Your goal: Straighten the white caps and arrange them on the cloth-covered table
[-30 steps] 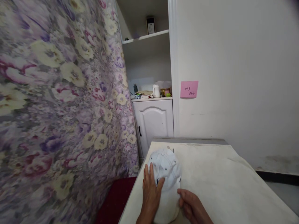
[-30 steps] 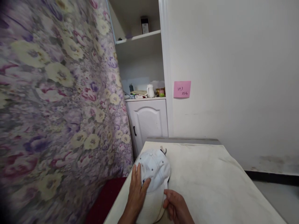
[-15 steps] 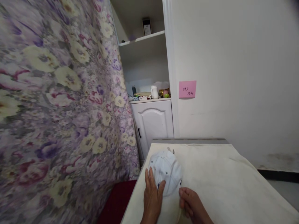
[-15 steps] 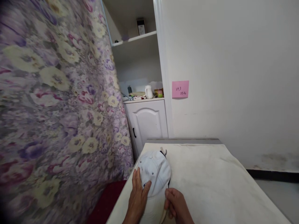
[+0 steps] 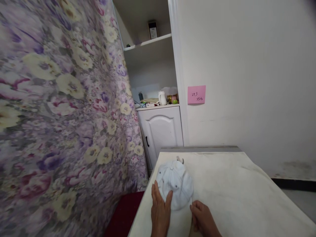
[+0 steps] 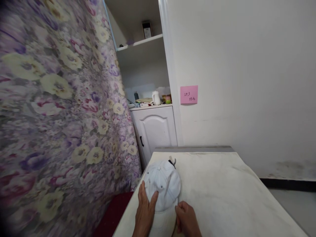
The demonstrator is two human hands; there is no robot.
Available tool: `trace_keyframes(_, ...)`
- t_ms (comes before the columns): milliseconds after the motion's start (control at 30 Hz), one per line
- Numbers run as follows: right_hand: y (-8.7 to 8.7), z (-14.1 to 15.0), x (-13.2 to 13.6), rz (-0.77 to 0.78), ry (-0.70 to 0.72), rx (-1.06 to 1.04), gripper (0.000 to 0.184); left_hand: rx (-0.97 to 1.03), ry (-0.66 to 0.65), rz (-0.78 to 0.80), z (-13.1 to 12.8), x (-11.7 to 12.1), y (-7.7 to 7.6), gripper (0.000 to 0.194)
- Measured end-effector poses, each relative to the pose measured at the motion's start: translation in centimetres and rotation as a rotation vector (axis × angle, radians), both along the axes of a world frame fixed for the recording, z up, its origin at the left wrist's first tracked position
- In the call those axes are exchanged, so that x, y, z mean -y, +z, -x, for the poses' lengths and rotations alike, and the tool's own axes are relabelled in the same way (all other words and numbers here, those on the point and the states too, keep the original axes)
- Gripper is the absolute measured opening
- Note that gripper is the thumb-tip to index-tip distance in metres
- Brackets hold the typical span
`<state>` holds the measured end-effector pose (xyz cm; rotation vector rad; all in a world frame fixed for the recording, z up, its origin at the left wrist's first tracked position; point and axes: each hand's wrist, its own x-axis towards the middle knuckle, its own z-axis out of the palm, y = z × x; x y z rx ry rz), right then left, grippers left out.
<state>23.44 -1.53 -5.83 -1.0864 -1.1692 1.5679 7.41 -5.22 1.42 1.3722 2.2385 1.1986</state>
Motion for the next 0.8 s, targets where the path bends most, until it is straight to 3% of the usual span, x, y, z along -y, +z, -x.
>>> trace_keyframes(133,0.3,0.0,0.3,-0.016,-0.021,0.059,0.026,0.069,0.016,0.028,0.7,1.6,-1.1,0.076)
trace_keyframes(467,0.8,-0.8,2.3,-0.128,-0.077,0.159,0.028,-0.001,-0.005,-0.022,0.4,7.5,-6.3,0.067)
trace_keyframes(800,0.3,-1.8,3.6,-0.220,-0.081,0.236,0.024,-0.092,-0.020,0.051,0.5,10.7,-8.4,0.078)
